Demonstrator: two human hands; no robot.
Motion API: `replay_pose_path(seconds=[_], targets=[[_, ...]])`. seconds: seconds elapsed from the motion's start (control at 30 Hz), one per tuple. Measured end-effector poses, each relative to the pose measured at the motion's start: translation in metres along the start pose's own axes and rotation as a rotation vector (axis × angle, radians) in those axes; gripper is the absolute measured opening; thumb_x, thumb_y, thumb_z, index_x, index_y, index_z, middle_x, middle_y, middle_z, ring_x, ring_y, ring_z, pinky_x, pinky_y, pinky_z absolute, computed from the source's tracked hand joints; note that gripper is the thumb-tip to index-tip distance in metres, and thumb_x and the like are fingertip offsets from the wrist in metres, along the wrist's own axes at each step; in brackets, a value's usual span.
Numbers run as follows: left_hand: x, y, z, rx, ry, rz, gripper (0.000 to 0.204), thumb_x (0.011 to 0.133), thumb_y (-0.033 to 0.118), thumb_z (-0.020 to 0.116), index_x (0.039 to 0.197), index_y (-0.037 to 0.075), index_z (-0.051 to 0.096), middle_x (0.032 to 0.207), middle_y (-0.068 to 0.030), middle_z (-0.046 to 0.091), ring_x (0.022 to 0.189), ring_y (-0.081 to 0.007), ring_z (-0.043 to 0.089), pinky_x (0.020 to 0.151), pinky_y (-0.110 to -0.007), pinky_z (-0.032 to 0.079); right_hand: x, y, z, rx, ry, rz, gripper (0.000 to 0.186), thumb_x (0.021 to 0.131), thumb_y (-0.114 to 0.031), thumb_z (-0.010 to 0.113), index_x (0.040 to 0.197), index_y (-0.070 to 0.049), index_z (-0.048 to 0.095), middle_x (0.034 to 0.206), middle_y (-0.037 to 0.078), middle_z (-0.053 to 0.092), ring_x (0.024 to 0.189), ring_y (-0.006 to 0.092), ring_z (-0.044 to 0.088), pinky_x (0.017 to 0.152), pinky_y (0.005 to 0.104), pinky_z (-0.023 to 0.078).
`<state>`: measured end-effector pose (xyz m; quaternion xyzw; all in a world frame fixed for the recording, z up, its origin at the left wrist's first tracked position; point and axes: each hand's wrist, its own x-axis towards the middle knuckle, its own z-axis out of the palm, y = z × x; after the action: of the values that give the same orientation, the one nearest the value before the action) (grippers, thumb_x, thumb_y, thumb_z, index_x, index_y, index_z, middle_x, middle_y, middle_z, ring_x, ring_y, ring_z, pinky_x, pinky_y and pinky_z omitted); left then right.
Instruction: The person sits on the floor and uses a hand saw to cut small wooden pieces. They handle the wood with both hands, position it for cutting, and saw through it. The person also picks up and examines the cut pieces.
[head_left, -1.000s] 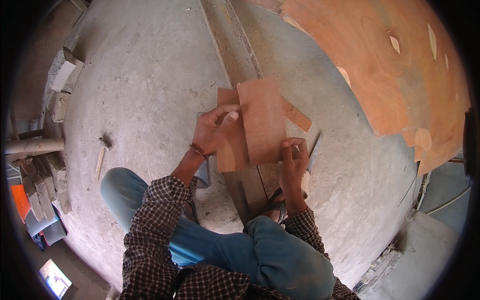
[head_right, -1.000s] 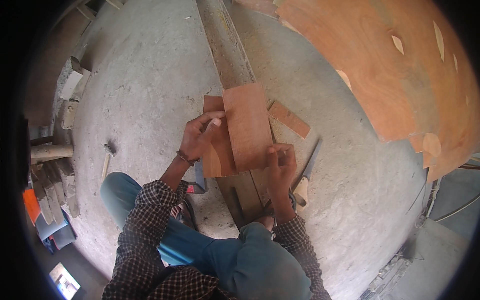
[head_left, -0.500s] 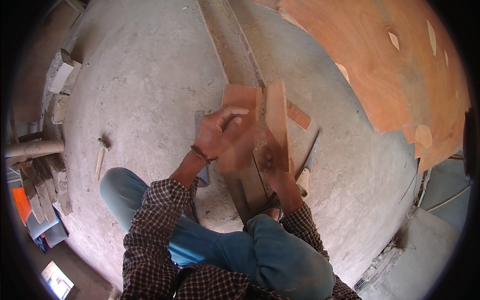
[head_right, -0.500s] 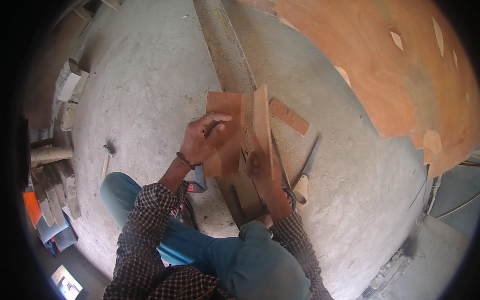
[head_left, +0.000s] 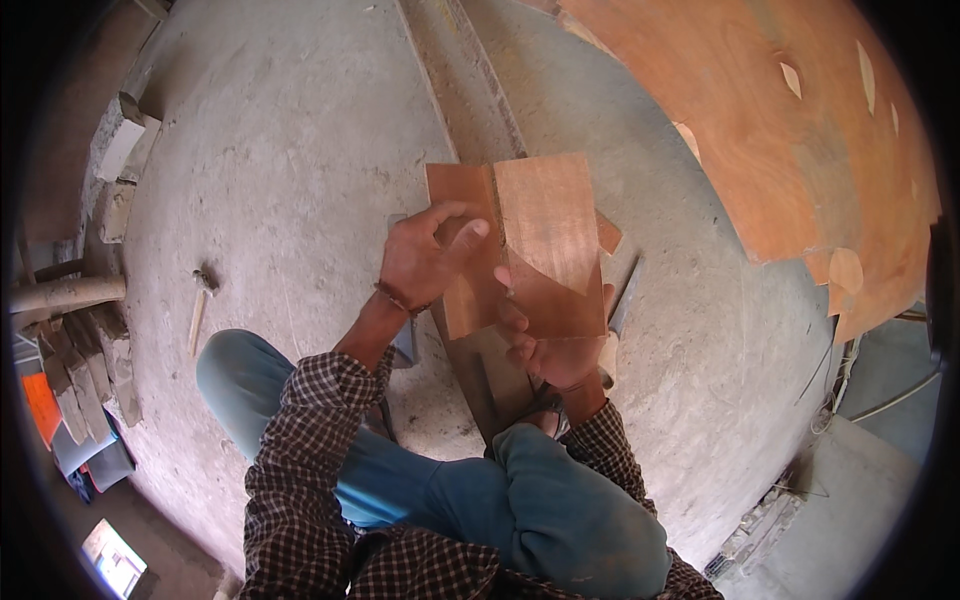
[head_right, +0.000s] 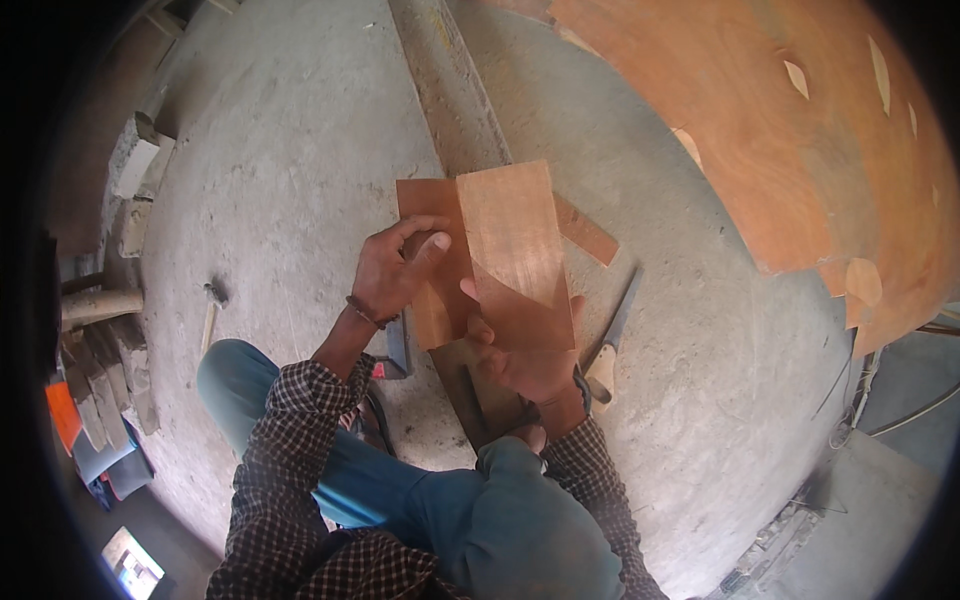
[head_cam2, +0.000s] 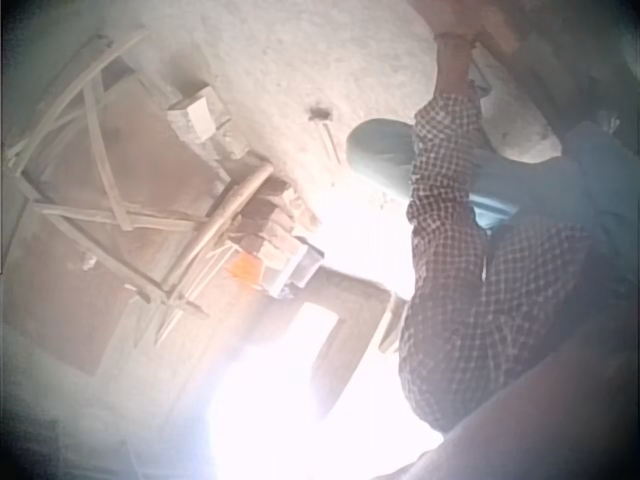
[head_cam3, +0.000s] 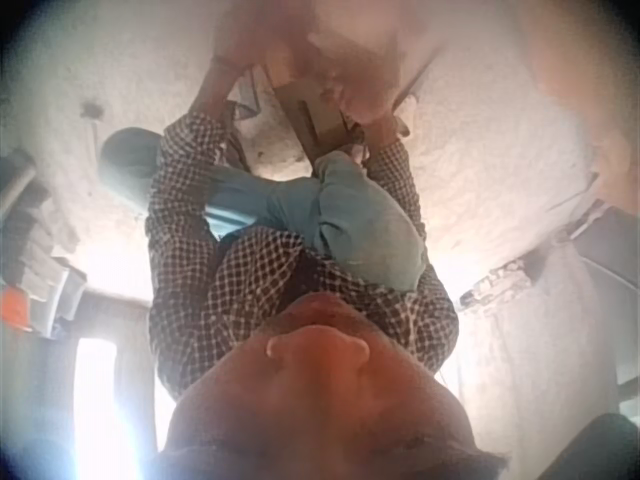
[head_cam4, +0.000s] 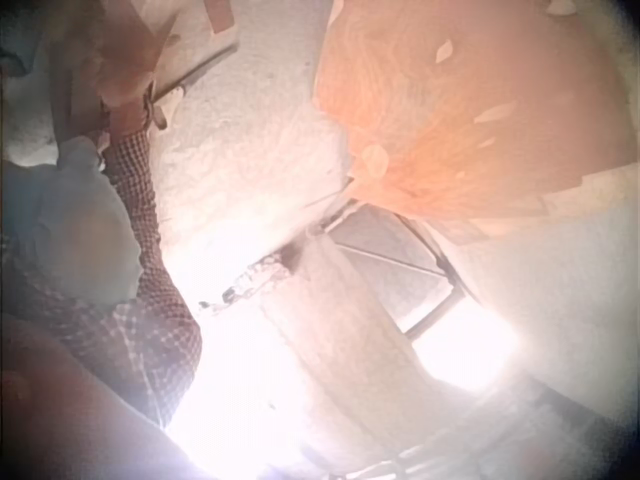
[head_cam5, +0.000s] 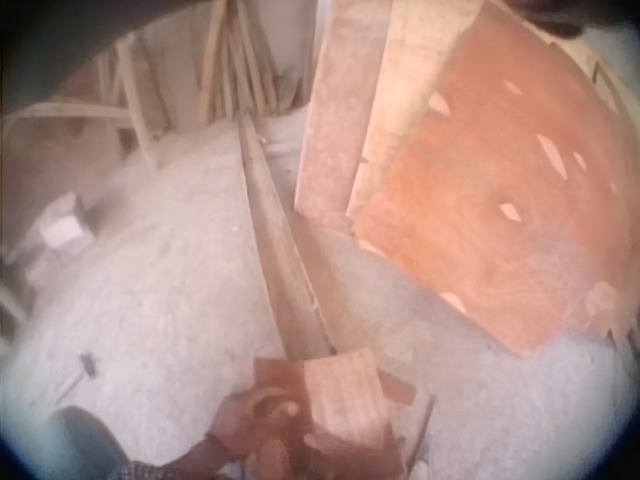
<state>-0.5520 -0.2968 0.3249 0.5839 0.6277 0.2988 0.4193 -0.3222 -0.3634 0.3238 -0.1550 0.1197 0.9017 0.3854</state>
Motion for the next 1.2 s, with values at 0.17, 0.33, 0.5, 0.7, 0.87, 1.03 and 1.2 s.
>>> replay_pose_path(seconds=[0.17, 0.33, 0.5, 0.7, 0.87, 1.03, 1.2], targets=[[-0.008, 0.022, 0.011, 0.169, 0.020, 0.121, 0.052, 0.088, 0.034, 0.084, 0.121, -0.004, 0.070, 0.106, -0.0182, 0.077, 0.100, -0.0238, 0.075, 0.086, -0.036, 0.058, 0.002, -0.002, -0.027, -0.038, -0.356, -0.002, 0.120, 0.086, -0.089, 0.048, 0.162, 0.001, 0.022, 0.120, 0.024, 0.053, 0.099, 0.0294, 0.057, 0.060, 0.0407, 0.056], [-0.007, 0.002, 0.005, -0.012, -0.092, 0.068, 0.049, 0.084, 0.028, 0.087, 0.116, -0.005, 0.069, 0.103, -0.0163, 0.077, 0.096, -0.0214, 0.075, 0.084, -0.035, 0.058, 0.014, 0.001, -0.034, -0.188, -0.308, 0.053, 0.112, 0.091, -0.082, 0.046, 0.165, -0.004, 0.015, 0.139, 0.041, 0.048, 0.102, 0.0459, 0.066, 0.054, 0.0491, 0.063], [-0.006, -0.013, -0.003, -0.064, -0.031, 0.141, 0.041, 0.086, 0.023, 0.085, 0.117, 0.000, 0.070, 0.103, -0.0132, 0.077, 0.097, -0.0184, 0.074, 0.085, -0.034, 0.058, 0.024, 0.013, -0.023, -0.271, -0.179, 0.015, 0.103, 0.095, -0.074, 0.043, 0.166, -0.005, 0.013, 0.151, 0.045, 0.037, 0.123, 0.0587, 0.059, 0.064, 0.0596, 0.065], [-0.004, -0.027, -0.006, -0.061, 0.004, 0.189, 0.039, 0.088, 0.022, 0.083, 0.118, 0.001, 0.070, 0.107, -0.0135, 0.077, 0.098, -0.0181, 0.073, 0.086, -0.034, 0.057, 0.028, 0.013, -0.021, -0.472, -0.061, -0.038, 0.101, 0.095, -0.071, 0.048, 0.163, -0.001, 0.020, 0.147, 0.039, 0.048, 0.122, 0.0582, 0.060, 0.074, 0.0582, 0.066], [-0.001, -0.031, -0.006, -0.010, -0.015, 0.192, 0.030, 0.091, 0.016, 0.079, 0.115, 0.000, 0.071, 0.106, -0.0131, 0.077, 0.098, -0.0171, 0.072, 0.088, -0.032, 0.056, 0.027, 0.009, -0.037, -0.571, -0.096, -0.095, 0.095, 0.098, -0.068, 0.051, 0.161, -0.002, 0.024, 0.146, 0.034, 0.052, 0.123, 0.0514, 0.063, 0.070, 0.0547, 0.066], [0.000, -0.041, -0.006, -0.214, -0.018, 0.131, 0.020, 0.094, 0.015, 0.076, 0.107, 0.000, 0.073, 0.097, -0.0091, 0.077, 0.090, -0.0135, 0.071, 0.081, -0.031, 0.056, 0.018, 0.013, -0.033, -0.854, 0.126, -0.063, 0.073, 0.103, -0.048, 0.061, 0.149, 0.004, 0.039, 0.123, 0.028, 0.068, 0.099, 0.0370, 0.075, 0.068, 0.0419, 0.065], [-0.003, -0.037, -0.010, -0.300, -0.003, 0.126, 0.016, 0.095, 0.015, 0.075, 0.102, 0.000, 0.074, 0.091, -0.0062, 0.077, 0.086, -0.0084, 0.068, 0.076, -0.029, 0.055, 0.013, 0.015, -0.031, -0.924, 0.147, -0.063, 0.062, 0.106, -0.040, 0.060, 0.143, 0.007, 0.045, 0.111, 0.025, 0.072, 0.090, 0.0331, 0.076, 0.071, 0.0397, 0.063]])
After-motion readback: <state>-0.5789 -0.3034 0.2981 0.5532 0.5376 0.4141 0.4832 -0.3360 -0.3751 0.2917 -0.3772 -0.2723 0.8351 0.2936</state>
